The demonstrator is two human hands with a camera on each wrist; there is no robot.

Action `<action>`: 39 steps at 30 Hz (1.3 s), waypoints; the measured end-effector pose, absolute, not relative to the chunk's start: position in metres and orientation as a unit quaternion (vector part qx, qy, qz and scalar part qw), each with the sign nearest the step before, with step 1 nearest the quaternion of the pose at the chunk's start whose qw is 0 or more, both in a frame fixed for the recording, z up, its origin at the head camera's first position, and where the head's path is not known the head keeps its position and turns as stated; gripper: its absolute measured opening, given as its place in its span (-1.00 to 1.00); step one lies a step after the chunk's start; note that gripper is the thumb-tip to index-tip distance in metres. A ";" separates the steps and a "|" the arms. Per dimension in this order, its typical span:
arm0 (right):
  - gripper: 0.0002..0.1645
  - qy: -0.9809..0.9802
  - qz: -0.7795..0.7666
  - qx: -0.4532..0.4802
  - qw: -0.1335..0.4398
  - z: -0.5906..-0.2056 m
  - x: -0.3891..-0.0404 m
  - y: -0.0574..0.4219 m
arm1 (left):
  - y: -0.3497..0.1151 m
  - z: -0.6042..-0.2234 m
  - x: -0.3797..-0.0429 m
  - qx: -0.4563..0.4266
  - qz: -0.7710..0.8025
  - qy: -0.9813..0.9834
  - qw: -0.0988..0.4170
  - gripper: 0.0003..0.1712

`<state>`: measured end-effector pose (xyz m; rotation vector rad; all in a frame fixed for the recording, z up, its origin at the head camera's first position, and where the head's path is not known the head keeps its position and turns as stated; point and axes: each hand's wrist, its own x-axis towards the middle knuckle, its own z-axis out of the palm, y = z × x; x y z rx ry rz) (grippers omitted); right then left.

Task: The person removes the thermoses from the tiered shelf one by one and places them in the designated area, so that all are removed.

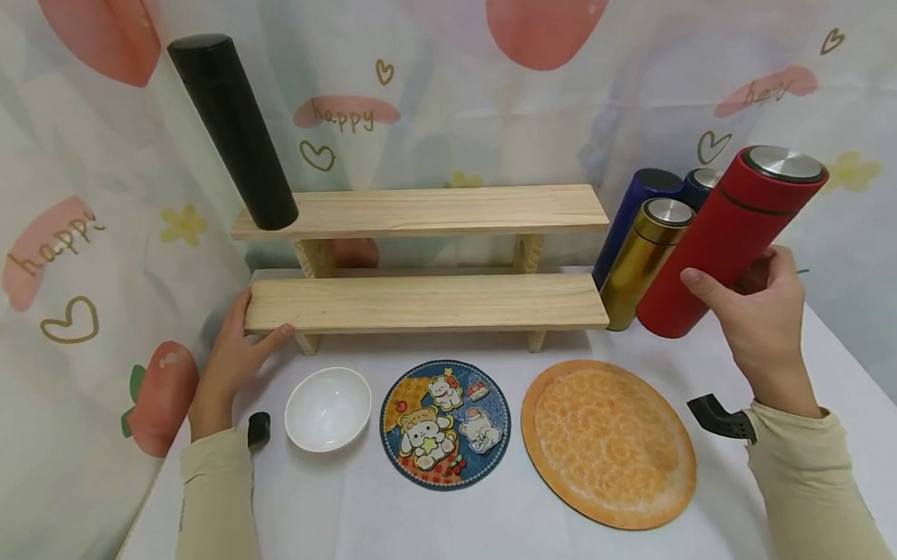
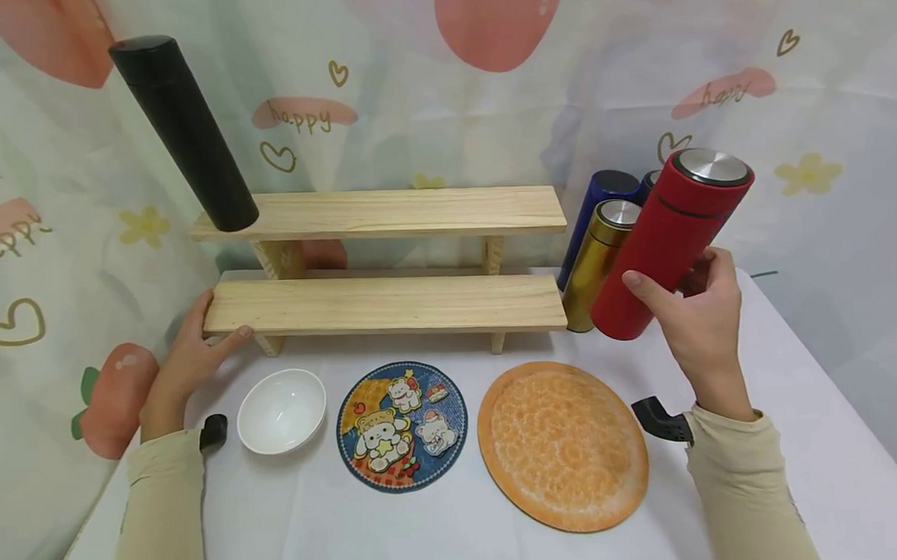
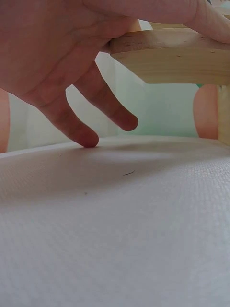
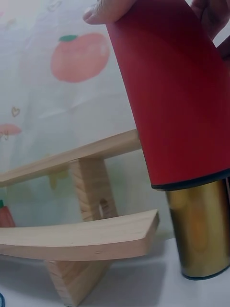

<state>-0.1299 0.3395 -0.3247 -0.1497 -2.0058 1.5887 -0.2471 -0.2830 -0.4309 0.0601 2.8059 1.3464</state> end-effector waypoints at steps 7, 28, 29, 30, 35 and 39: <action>-0.18 -0.699 0.648 -0.081 0.293 -0.331 -0.127 0.358 | -0.284 -0.429 -0.248 0.027 0.433 0.901 0.013 0.33; -0.15 -0.665 0.647 -0.203 0.314 -0.353 -0.126 0.411 | -0.285 -0.430 -0.248 0.026 0.428 0.903 0.013 0.32; -0.15 -0.668 0.643 -0.208 0.311 -0.354 -0.127 0.412 | -0.285 -0.430 -0.248 0.025 0.427 0.904 0.013 0.32; -0.15 -0.671 0.639 -0.214 0.308 -0.354 -0.128 0.413 | -0.285 -0.430 -0.248 0.024 0.427 0.904 0.014 0.32; -0.16 -0.682 0.630 -0.226 0.295 -0.360 -0.134 0.419 | -0.285 -0.431 -0.247 0.021 0.425 0.905 0.015 0.31; -0.17 -0.694 0.617 -0.240 0.284 -0.366 -0.136 0.426 | -0.283 -0.430 -0.246 0.024 0.428 0.904 0.015 0.31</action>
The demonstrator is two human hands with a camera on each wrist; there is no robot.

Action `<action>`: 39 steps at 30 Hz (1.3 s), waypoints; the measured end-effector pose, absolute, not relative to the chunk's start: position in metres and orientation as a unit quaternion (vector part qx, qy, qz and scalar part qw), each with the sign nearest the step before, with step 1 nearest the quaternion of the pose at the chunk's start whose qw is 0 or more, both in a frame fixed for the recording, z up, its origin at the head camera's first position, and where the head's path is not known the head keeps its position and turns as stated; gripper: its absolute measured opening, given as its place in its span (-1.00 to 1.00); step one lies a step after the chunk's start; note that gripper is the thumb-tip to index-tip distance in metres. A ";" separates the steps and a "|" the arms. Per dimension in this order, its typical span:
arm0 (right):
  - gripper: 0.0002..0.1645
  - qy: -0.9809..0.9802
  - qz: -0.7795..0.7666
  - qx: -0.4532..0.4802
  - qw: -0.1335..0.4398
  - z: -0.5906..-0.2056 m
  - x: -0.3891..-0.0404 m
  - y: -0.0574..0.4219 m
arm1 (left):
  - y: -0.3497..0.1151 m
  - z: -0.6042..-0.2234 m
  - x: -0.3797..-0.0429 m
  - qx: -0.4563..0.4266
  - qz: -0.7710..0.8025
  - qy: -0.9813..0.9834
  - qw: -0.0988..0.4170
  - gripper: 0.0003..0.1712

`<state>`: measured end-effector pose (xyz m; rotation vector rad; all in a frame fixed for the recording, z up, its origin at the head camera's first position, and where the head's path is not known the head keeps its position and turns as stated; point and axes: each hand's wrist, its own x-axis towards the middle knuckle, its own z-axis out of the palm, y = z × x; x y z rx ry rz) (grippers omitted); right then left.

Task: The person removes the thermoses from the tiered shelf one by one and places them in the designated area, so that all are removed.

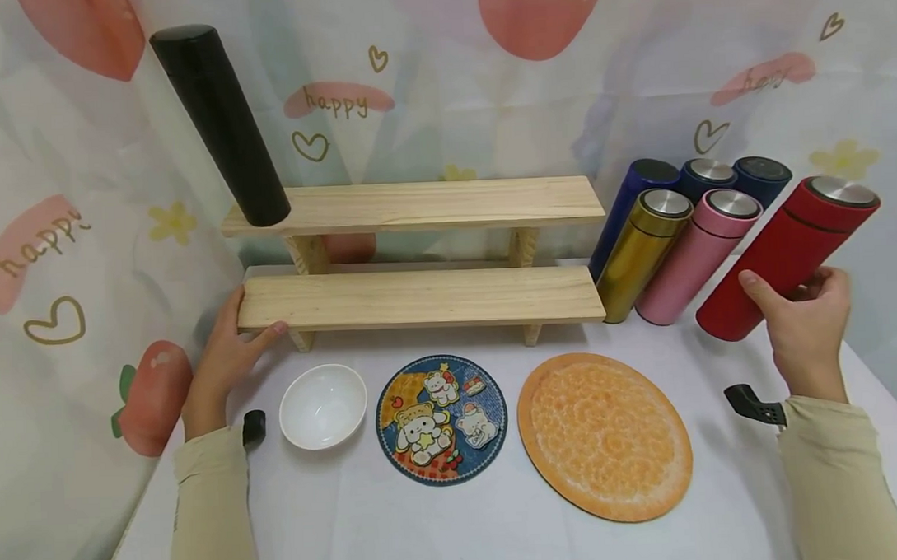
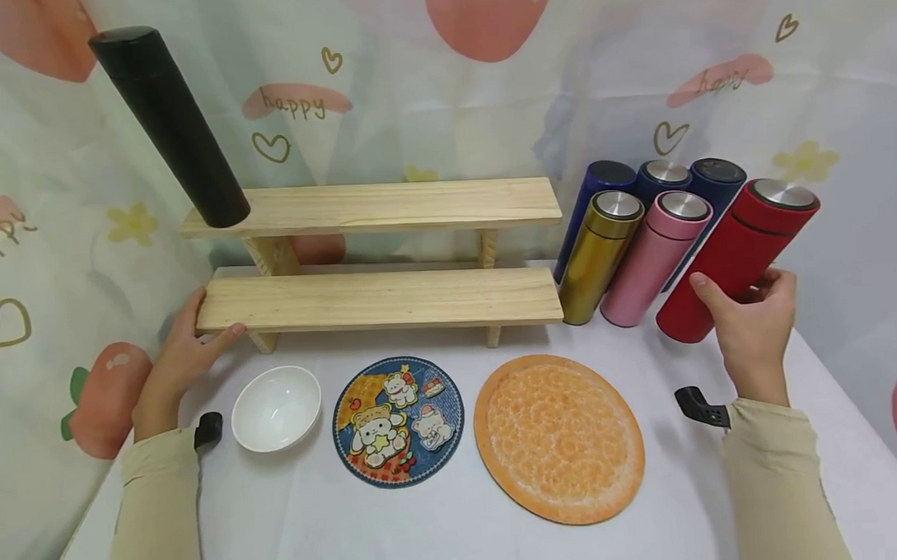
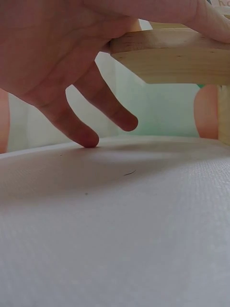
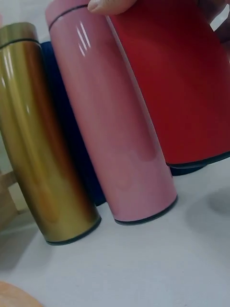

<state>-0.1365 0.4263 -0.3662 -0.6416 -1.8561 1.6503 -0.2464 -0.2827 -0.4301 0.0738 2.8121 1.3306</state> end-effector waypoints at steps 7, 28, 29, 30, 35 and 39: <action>-0.20 -0.719 0.587 -0.255 0.271 -0.379 -0.149 0.437 | -0.284 -0.431 -0.247 0.020 0.427 0.904 0.016 0.31; -0.29 -0.735 0.573 -0.260 0.251 -0.398 -0.176 0.452 | -0.285 -0.434 -0.247 0.035 0.433 0.901 -0.008 0.28; -0.29 -0.734 0.575 -0.260 0.251 -0.399 -0.177 0.452 | -0.286 -0.434 -0.248 0.037 0.434 0.900 -0.010 0.28; -0.29 -0.735 0.574 -0.259 0.251 -0.400 -0.178 0.452 | -0.286 -0.434 -0.248 0.038 0.435 0.899 -0.012 0.28; -0.28 -0.754 0.558 -0.258 0.231 -0.404 -0.183 0.453 | -0.288 -0.436 -0.249 0.036 0.437 0.899 -0.014 0.28; -0.28 -0.760 0.551 -0.259 0.228 -0.407 -0.185 0.454 | -0.286 -0.435 -0.250 0.029 0.433 0.901 -0.010 0.29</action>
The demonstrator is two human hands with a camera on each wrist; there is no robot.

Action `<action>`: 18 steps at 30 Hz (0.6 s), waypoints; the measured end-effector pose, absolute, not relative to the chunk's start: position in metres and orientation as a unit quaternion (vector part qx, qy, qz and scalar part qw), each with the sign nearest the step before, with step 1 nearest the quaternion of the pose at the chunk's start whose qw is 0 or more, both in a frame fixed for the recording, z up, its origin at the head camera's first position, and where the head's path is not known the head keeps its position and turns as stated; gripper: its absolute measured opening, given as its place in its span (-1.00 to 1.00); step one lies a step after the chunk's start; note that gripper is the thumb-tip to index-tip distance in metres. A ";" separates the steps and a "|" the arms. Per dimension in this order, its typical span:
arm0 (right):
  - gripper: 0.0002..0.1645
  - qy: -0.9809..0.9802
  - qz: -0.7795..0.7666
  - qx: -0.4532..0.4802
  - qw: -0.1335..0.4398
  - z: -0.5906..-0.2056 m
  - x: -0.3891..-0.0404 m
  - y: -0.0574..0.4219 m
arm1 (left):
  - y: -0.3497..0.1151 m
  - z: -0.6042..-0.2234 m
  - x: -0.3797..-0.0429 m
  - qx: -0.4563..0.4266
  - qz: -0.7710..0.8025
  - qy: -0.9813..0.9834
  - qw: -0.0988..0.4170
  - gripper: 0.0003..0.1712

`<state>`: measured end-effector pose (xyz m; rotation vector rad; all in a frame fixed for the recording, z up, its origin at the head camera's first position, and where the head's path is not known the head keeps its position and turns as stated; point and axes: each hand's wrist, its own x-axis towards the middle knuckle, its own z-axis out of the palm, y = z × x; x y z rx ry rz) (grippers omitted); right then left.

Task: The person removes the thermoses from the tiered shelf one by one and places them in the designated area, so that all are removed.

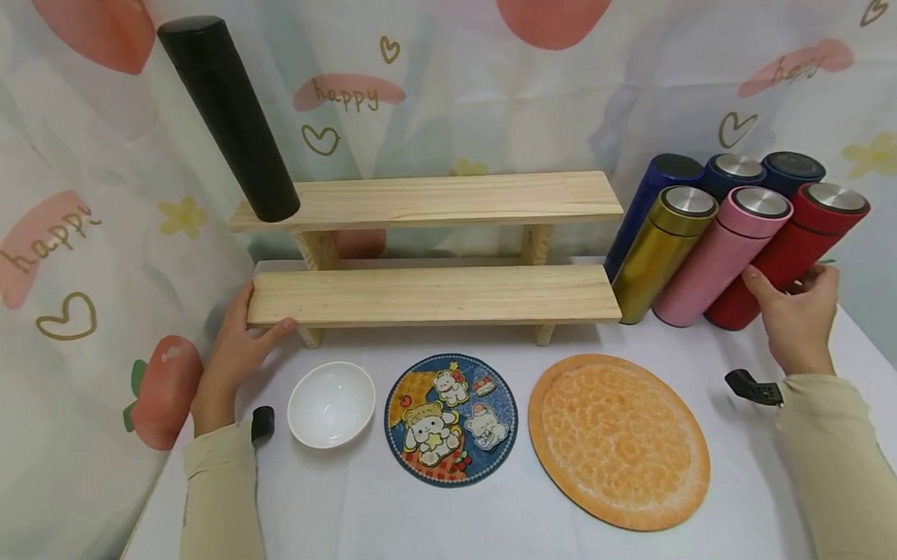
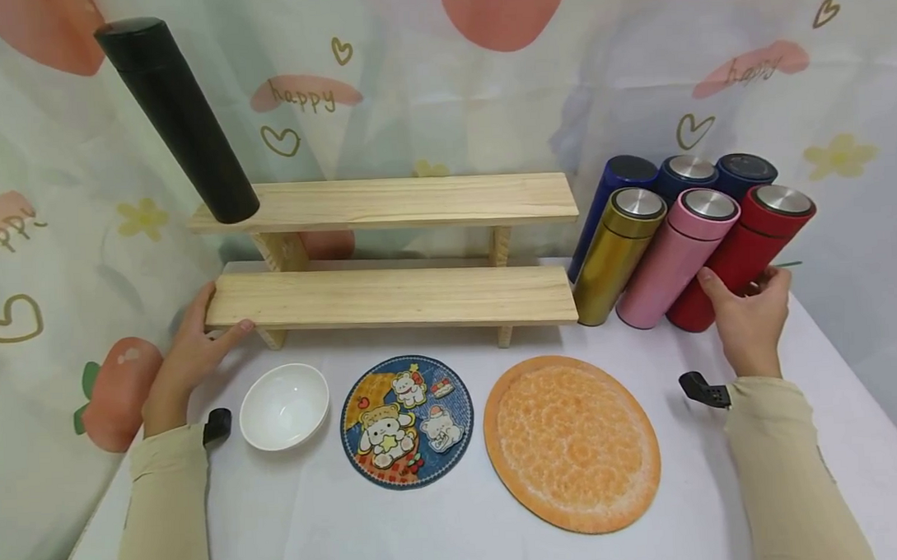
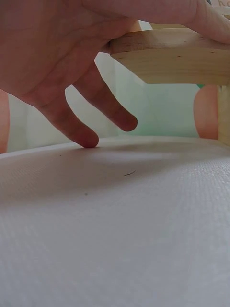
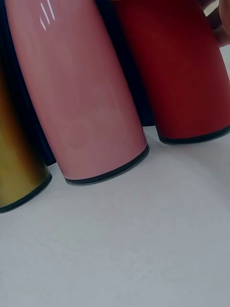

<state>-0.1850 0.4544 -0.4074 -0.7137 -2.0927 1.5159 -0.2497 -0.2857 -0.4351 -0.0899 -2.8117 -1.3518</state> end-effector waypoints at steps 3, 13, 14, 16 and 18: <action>-0.28 -0.765 0.545 -0.258 0.227 -0.409 -0.187 0.455 | -0.285 -0.434 -0.249 -0.020 -0.428 -0.903 0.006 0.30; -0.23 -0.745 0.569 -0.246 0.246 -0.411 -0.190 0.456 | -0.283 -0.432 -0.250 -0.017 -0.426 -0.905 -0.001 0.29; -0.23 -0.738 0.577 -0.245 0.250 -0.412 -0.190 0.455 | -0.283 -0.432 -0.249 -0.016 -0.426 -0.905 -0.003 0.30; -0.22 -0.731 0.583 -0.244 0.256 -0.414 -0.189 0.454 | -0.282 -0.432 -0.249 -0.014 -0.426 -0.905 -0.004 0.30; -0.21 -0.726 0.588 -0.246 0.259 -0.416 -0.188 0.453 | -0.282 -0.431 -0.248 -0.012 -0.426 -0.905 -0.006 0.31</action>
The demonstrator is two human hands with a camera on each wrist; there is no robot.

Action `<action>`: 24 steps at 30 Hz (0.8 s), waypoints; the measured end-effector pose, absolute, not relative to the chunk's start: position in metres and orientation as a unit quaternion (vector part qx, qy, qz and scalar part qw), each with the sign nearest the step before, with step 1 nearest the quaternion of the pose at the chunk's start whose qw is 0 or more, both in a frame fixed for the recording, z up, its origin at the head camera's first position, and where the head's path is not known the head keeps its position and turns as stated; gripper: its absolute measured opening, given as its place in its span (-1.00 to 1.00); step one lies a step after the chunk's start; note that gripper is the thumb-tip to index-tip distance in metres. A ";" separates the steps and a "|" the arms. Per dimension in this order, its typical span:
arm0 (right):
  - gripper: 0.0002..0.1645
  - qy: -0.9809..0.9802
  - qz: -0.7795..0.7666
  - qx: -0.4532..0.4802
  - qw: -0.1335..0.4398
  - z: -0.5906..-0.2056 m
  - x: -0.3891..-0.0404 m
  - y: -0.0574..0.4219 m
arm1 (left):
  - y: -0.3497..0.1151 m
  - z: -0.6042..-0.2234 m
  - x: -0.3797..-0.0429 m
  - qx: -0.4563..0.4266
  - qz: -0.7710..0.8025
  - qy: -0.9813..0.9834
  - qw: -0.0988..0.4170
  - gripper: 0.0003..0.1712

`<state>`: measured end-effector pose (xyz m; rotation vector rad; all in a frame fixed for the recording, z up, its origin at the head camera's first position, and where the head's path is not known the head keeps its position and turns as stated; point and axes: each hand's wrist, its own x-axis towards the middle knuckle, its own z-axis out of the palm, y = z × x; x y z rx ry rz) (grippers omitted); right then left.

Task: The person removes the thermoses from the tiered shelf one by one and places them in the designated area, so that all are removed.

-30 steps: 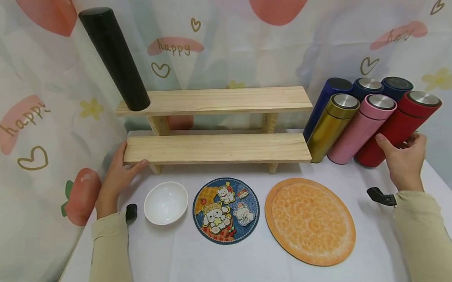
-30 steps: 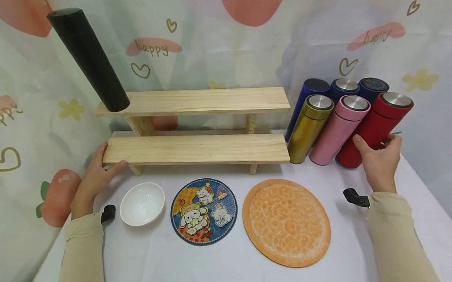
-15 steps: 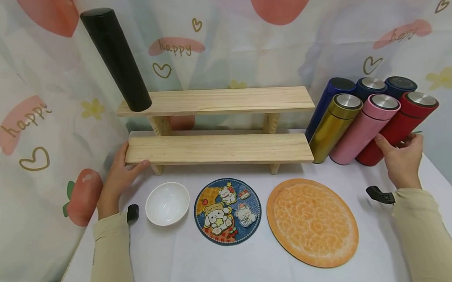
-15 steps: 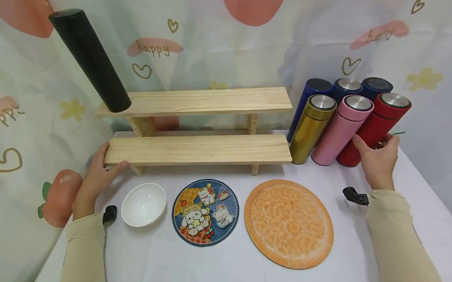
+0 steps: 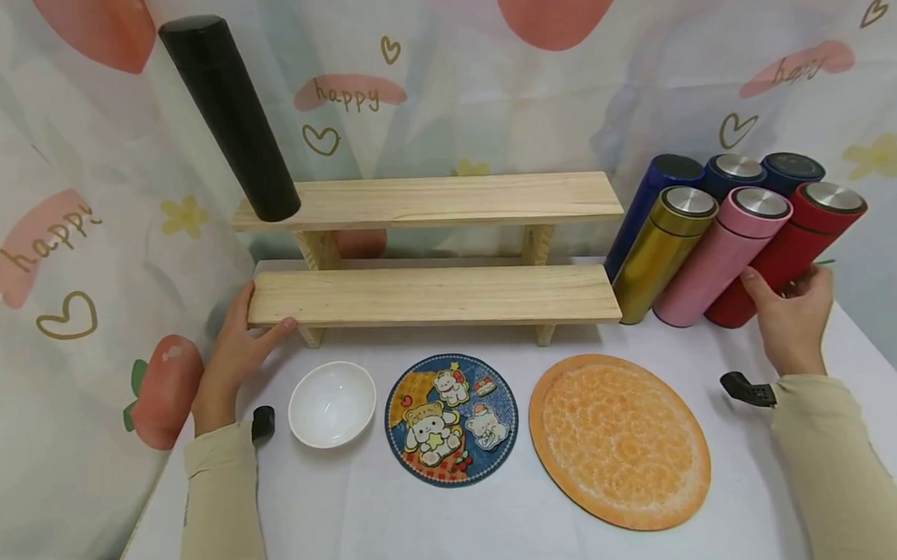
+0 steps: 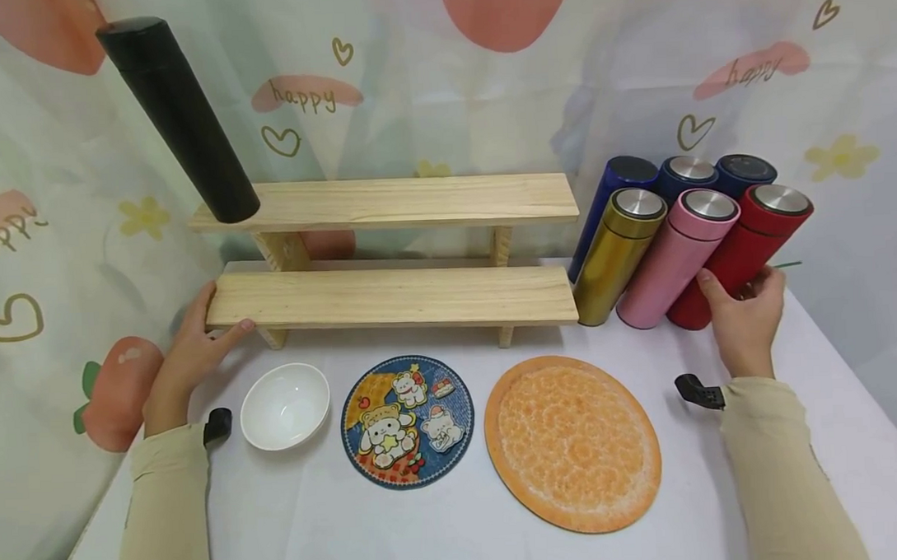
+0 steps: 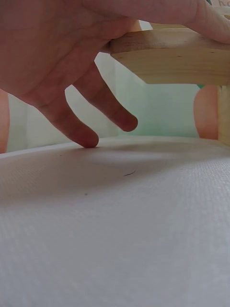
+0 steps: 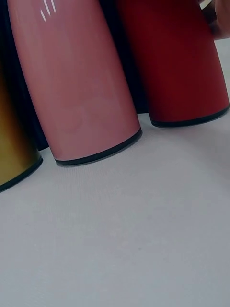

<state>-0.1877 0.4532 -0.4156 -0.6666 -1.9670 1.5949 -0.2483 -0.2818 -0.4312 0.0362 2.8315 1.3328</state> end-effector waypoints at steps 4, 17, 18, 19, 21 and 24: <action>-0.18 -0.720 0.590 -0.258 0.257 -0.416 -0.185 0.450 | -0.282 -0.430 -0.246 0.008 0.425 0.905 0.005 0.33; -0.13 -0.710 0.552 -0.259 0.353 -0.397 -0.169 0.426 | -0.281 -0.432 -0.247 0.023 0.437 0.899 -0.001 0.31; -0.14 -0.720 0.528 -0.261 0.366 -0.396 -0.168 0.423 | -0.281 -0.432 -0.247 0.022 0.437 0.899 0.000 0.31; -0.17 -0.728 0.507 -0.262 0.380 -0.394 -0.167 0.420 | -0.281 -0.432 -0.247 0.021 0.436 0.900 0.000 0.31; -0.21 -0.737 0.472 -0.262 0.407 -0.390 -0.166 0.413 | -0.281 -0.432 -0.247 0.018 0.435 0.900 0.001 0.31; -0.28 -0.742 0.434 -0.247 0.447 -0.381 -0.160 0.400 | -0.281 -0.431 -0.247 0.011 0.434 0.901 0.007 0.32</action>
